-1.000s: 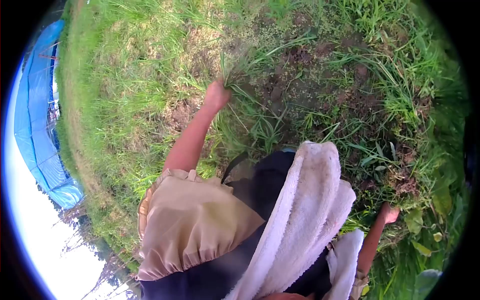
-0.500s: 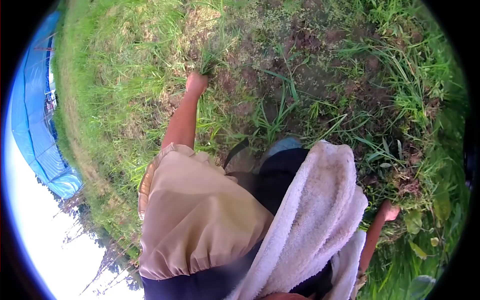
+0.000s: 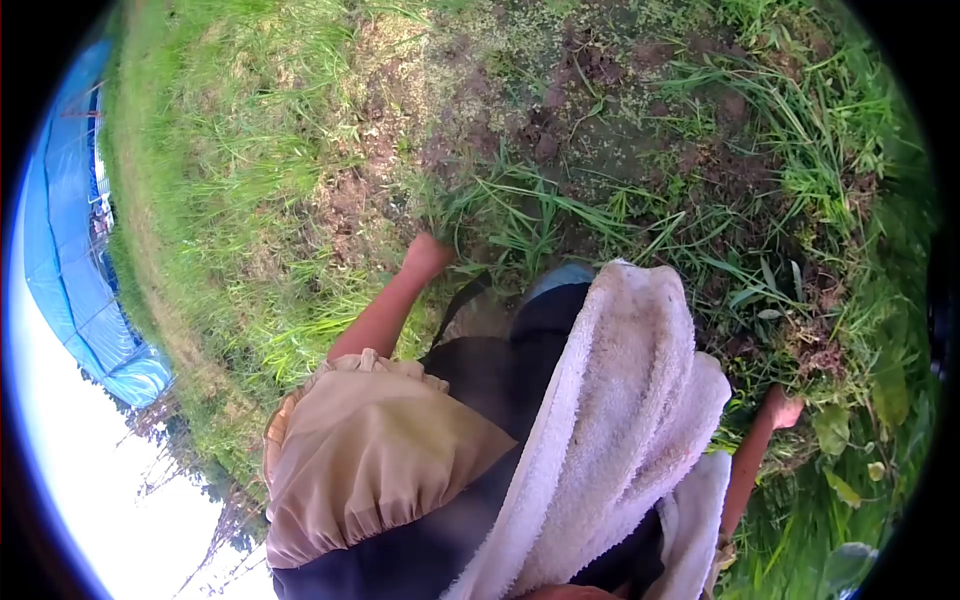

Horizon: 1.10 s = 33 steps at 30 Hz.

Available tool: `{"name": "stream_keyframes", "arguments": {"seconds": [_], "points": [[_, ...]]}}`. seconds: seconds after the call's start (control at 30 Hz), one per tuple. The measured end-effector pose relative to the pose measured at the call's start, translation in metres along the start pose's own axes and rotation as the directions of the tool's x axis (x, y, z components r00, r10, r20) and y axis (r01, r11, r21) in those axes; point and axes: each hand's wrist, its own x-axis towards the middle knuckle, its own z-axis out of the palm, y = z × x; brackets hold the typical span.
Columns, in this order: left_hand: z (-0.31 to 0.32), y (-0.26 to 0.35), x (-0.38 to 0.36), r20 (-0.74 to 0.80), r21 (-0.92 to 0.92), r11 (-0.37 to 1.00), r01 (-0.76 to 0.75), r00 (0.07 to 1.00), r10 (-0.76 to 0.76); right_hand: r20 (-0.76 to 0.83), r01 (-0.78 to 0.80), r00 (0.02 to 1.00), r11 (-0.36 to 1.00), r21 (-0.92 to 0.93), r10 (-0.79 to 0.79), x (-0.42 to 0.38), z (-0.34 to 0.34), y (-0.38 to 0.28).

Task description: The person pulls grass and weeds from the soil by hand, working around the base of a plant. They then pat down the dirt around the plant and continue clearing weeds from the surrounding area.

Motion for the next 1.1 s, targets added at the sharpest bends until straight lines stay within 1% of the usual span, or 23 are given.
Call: {"name": "stream_keyframes", "arguments": {"seconds": [0.07, 0.1, 0.2, 0.23, 0.27, 0.3, 0.33, 0.4, 0.43, 0.47, 0.5, 0.53, 0.57, 0.6, 0.63, 0.67, 0.73, 0.77, 0.8, 0.87, 0.97, 1.07, 1.1], "points": [[0.035, -0.031, 0.025, 0.066, -0.303, 0.945, -0.122, 0.987, 0.149, -0.020, 0.021, 1.000, 0.999, 0.035, -0.020, -0.003, 0.000, 0.001], [0.027, -0.015, 0.008, 0.070, -0.611, 0.786, 0.094, 0.995, -0.064, -0.020, 0.023, 1.000, 1.000, 0.020, -0.022, -0.003, 0.001, 0.001], [0.004, 0.020, -0.020, 0.182, -0.854, 0.496, 0.159, 0.983, -0.001, -0.050, 0.006, 0.999, 0.998, 0.063, -0.002, 0.000, 0.003, -0.001], [-0.001, 0.038, -0.030, 0.080, -0.774, 0.631, -0.047, 0.982, 0.171, -0.049, 0.009, 0.999, 0.999, 0.052, -0.006, 0.004, 0.003, -0.003], [-0.007, 0.056, -0.039, 0.011, -0.652, 0.712, -0.262, 0.935, 0.354, -0.043, 0.009, 0.999, 0.999, 0.036, -0.007, 0.005, 0.004, -0.004], [-0.012, 0.061, -0.058, -0.009, -0.497, 0.743, -0.449, 0.859, 0.513, -0.021, 0.025, 0.999, 1.000, 0.005, -0.025, 0.000, 0.004, 0.002], [-0.020, 0.067, -0.073, -0.008, -0.525, 0.731, -0.436, 0.861, 0.508, 0.010, 0.030, 1.000, 0.999, -0.012, -0.030, -0.007, 0.000, 0.005], [-0.049, 0.117, -0.055, -0.094, -0.567, 0.636, -0.523, 0.809, 0.581, 0.009, -0.032, 0.999, 0.999, 0.043, 0.032, -0.012, -0.020, -0.017], [-0.055, 0.125, -0.048, 0.154, -0.438, 0.810, -0.390, 0.855, 0.495, -0.072, 0.020, 0.997, 0.997, 0.068, -0.015, -0.015, -0.020, -0.017], [-0.029, 0.102, -0.033, 0.086, -0.211, 0.706, -0.676, 0.706, 0.703, -0.069, 0.034, 0.997, 0.999, 0.013, -0.033, -0.009, -0.003, -0.007], [-0.004, 0.091, -0.018, 0.060, 0.051, 0.482, -0.875, 0.484, 0.873, -0.099, 0.087, 0.992, 0.995, 0.038, -0.083, -0.012, -0.004, -0.003], [-0.042, 0.119, -0.060, 0.328, -0.022, 0.525, -0.851, 0.490, 0.807, -0.138, 0.141, 0.982, 0.988, 0.065, -0.131, -0.013, -0.005, -0.004], [-0.003, 0.101, -0.042, 0.228, 0.045, 0.288, -0.956, 0.291, 0.929, -0.119, 0.120, 0.987, 0.990, 0.074, -0.111, -0.013, -0.003, -0.003], [0.005, 0.103, -0.036, 0.384, -0.201, 0.385, -0.901, 0.289, 0.877, -0.098, 0.104, 0.991, 0.991, 0.084, -0.096, -0.013, -0.002, -0.003], [0.016, 0.105, -0.036, 0.448, -0.243, 0.453, -0.858, 0.315, 0.837, -0.139, 0.124, 0.984, 0.988, 0.094, -0.111, -0.016, -0.005, -0.004], [0.027, 0.110, -0.038, 0.469, -0.200, 0.522, -0.829, 0.387, 0.794, -0.118, 0.135, 0.986, 0.983, 0.123, -0.120, -0.015, -0.006, -0.005], [0.043, 0.120, -0.032, 0.442, -0.100, 0.623, -0.775, 0.526, 0.726, -0.150, 0.130, 0.983, 0.979, 0.159, -0.107, -0.018, -0.011, -0.008], [0.047, 0.124, -0.026, 0.409, -0.060, 0.671, -0.739, 0.595, 0.692, -0.121, 0.119, 0.988, 0.973, 0.199, -0.096, -0.019, -0.017, -0.011], [0.049, 0.128, -0.023, 0.372, -0.038, 0.718, -0.695, 0.657, 0.656, -0.178, 0.132, 0.980, 0.955, 0.265, -0.086, -0.022, -0.019, -0.013], [0.049, 0.129, -0.017, 0.316, -0.051, 0.796, -0.603, 0.747, 0.585, -0.218, 0.184, 0.969, 0.934, 0.307, -0.120, -0.020, -0.014, -0.012], [0.045, 0.121, -0.023, 0.258, -0.165, 0.869, -0.466, 0.830, 0.494, -0.107, 0.132, 0.988, 0.961, 0.241, -0.109, -0.018, -0.013, -0.011], [0.024, 0.117, -0.044, 0.220, -0.381, 0.873, -0.305, 0.887, 0.406, -0.161, 0.171, 0.978, 0.945, 0.278, -0.129, -0.019, -0.010, -0.009], [0.012, 0.121, -0.052, 0.212, -0.476, 0.846, -0.240, 0.902, 0.375, -0.154, 0.176, 0.978, 0.955, 0.239, -0.142, -0.016, -0.003, -0.007]]}}
